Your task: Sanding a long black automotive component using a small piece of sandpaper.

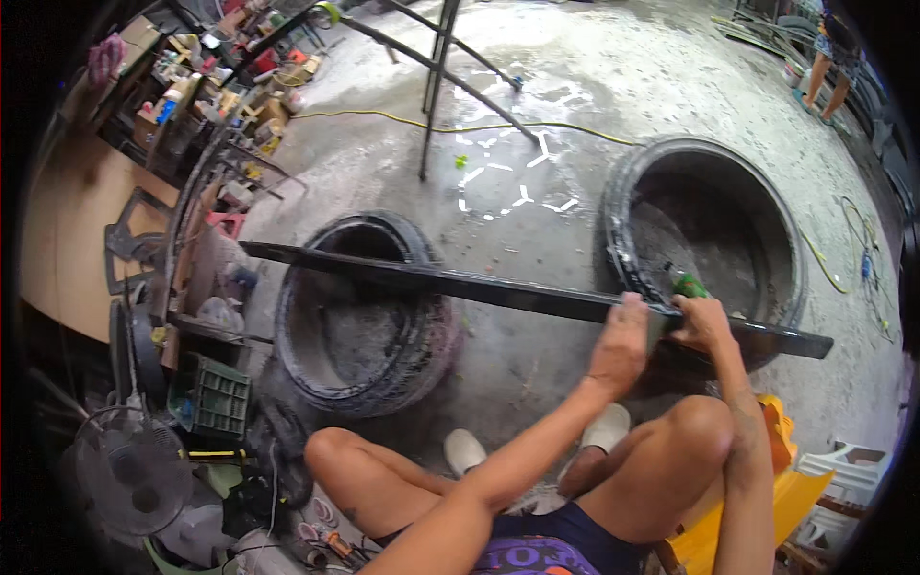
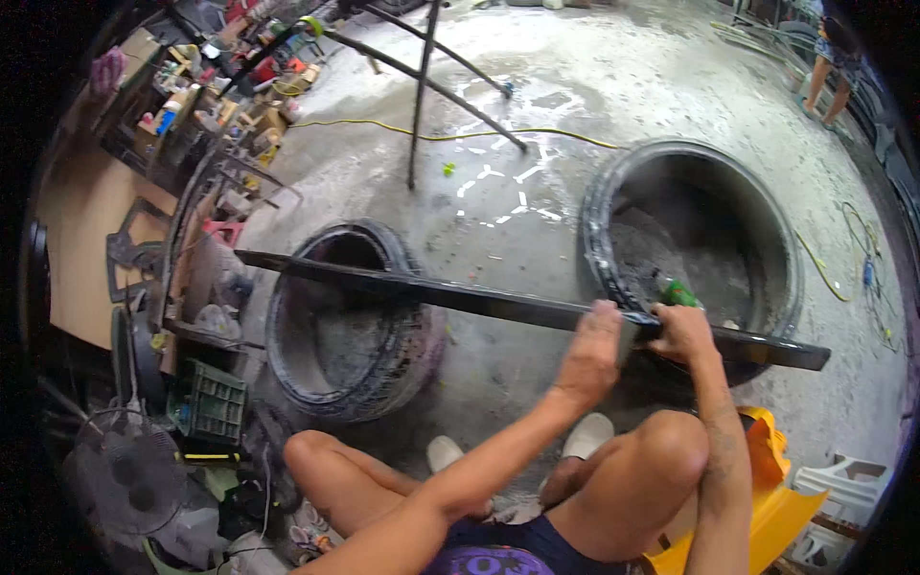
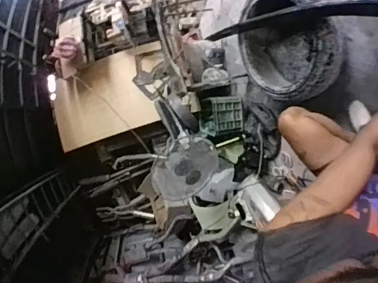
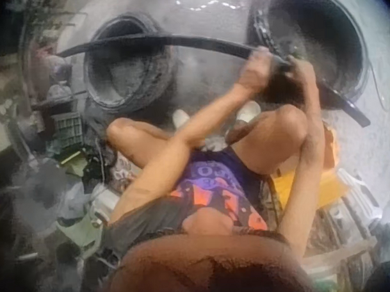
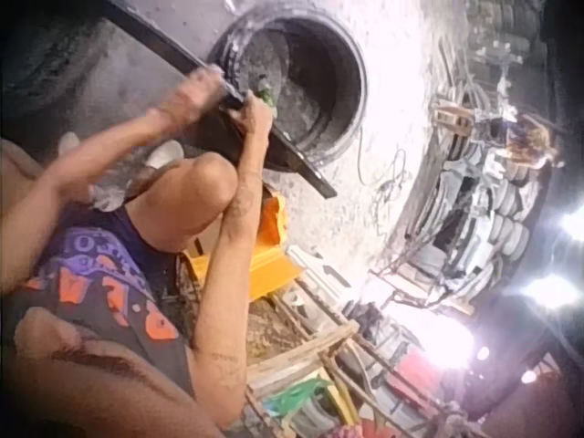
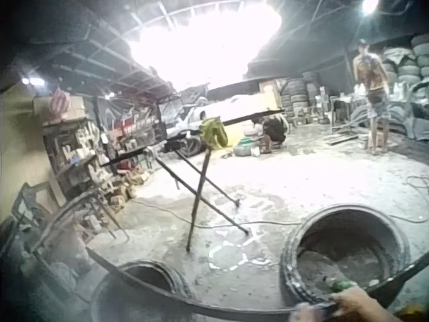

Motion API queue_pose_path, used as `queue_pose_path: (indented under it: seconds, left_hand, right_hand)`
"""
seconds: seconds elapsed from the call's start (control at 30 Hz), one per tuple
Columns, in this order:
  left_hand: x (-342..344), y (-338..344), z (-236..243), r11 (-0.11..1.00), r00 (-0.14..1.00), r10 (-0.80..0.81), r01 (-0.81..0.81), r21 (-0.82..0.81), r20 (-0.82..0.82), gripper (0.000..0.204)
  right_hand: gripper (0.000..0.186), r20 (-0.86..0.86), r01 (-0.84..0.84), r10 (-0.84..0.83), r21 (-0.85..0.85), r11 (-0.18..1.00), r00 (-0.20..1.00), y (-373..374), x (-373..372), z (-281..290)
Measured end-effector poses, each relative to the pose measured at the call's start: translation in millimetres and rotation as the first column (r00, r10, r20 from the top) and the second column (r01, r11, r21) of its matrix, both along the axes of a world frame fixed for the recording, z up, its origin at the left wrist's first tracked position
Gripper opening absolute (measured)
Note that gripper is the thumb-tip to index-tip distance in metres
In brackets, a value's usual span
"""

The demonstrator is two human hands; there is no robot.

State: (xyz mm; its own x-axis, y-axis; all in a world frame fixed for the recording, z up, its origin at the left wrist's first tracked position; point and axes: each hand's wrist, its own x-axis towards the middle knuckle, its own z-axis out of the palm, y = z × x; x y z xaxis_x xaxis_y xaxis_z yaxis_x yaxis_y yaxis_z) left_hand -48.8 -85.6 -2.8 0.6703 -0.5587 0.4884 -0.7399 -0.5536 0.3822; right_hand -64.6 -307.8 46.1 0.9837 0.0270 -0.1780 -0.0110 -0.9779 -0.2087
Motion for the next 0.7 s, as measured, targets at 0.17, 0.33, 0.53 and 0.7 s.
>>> queue_pose_path:
  seconds: [0.17, 0.33, 0.53, 0.7]
  left_hand:
    - [95.4, 152.6, -7.2, 0.960, 0.962, 0.260, -0.267, 0.087, 0.084, 0.044]
    - [118.2, 189.1, -1.9, 0.885, 0.894, 0.427, -0.444, 0.142, 0.135, 0.041]
    - [45.6, 85.9, 4.0, 0.999, 0.999, -0.013, 0.014, 0.029, -0.040, 0.049]
    - [98.1, 258.1, 24.4, 0.807, 0.812, 0.582, -0.584, 0.090, 0.051, 0.040]
  right_hand:
    - [0.066, 0.089, 0.026, -0.031, 0.061, 0.998, 0.996, -5.6, -9.0, 13.7]
    - [0.066, 0.049, 0.056, -0.059, 0.053, 0.997, 0.997, -3.9, -6.8, 18.3]
    - [0.060, 0.189, 0.034, -0.057, 0.124, 0.992, 0.980, 9.3, -18.1, 5.5]
    - [0.054, 0.337, 0.114, -0.152, 0.130, 0.985, 0.929, 32.6, -43.4, -4.7]
